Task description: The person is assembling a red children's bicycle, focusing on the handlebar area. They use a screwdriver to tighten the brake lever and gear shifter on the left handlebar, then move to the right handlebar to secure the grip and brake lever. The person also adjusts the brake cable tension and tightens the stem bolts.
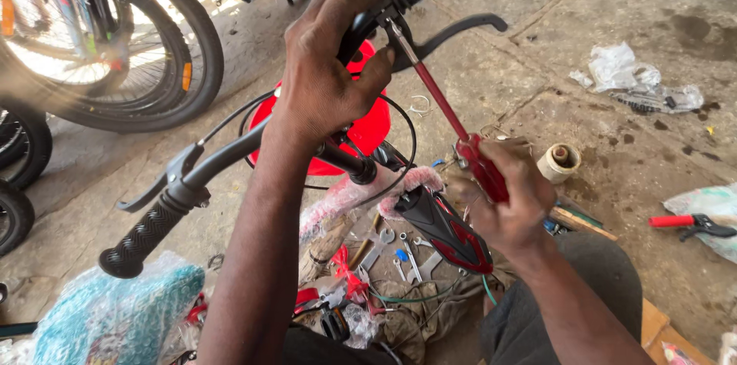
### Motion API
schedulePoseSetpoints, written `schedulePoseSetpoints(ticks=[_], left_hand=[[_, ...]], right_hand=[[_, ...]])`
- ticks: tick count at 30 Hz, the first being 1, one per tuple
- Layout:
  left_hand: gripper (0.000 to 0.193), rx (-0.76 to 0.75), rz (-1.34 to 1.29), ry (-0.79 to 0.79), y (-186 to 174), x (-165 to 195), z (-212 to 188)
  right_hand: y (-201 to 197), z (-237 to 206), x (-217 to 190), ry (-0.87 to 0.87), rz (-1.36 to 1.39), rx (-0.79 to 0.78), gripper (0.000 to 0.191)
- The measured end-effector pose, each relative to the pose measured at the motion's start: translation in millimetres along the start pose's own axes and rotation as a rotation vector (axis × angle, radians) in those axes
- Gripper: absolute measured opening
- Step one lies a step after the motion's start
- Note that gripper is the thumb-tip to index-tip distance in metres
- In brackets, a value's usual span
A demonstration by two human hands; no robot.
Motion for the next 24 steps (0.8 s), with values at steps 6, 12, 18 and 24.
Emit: schedulePoseSetpoints(ticks=[6, 12, 18, 24], left_hand=[[0.048, 0.013, -0.025, -0.025, -0.6, -1.9, 1.2], [0.048, 0.026, -0.012, -0.039, 0.8, -3.6, -1.3], [0.048, 0.036, -0.020, -0.067, -0.1, -3.1, -3.8], [0.046, 0.038, -0.017, -0.040, -0.8, -1.6, -2.9]], right_hand=[[27.7, -35.5, 49.7, 1.004, 1.241, 0.061, 0.041], [10.7, -16.4, 32.5, 0.511, 0.338, -0.065, 0.033], [-1.6, -2.9, 14.2, 0.186, 0.041, 0.112, 0.017], [42.7, -12.8, 18.6, 0.943, 1.872, -0.142, 0.023]])
Point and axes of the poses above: each hand's wrist, its own z-axis towards the middle knuckle, its own y-axis out of the palm, x = y × z, the point moved 5 cm from there along z, towards the middle knuckle, and after that the axes turned 9 degrees about -x, right-handed, at the moved point
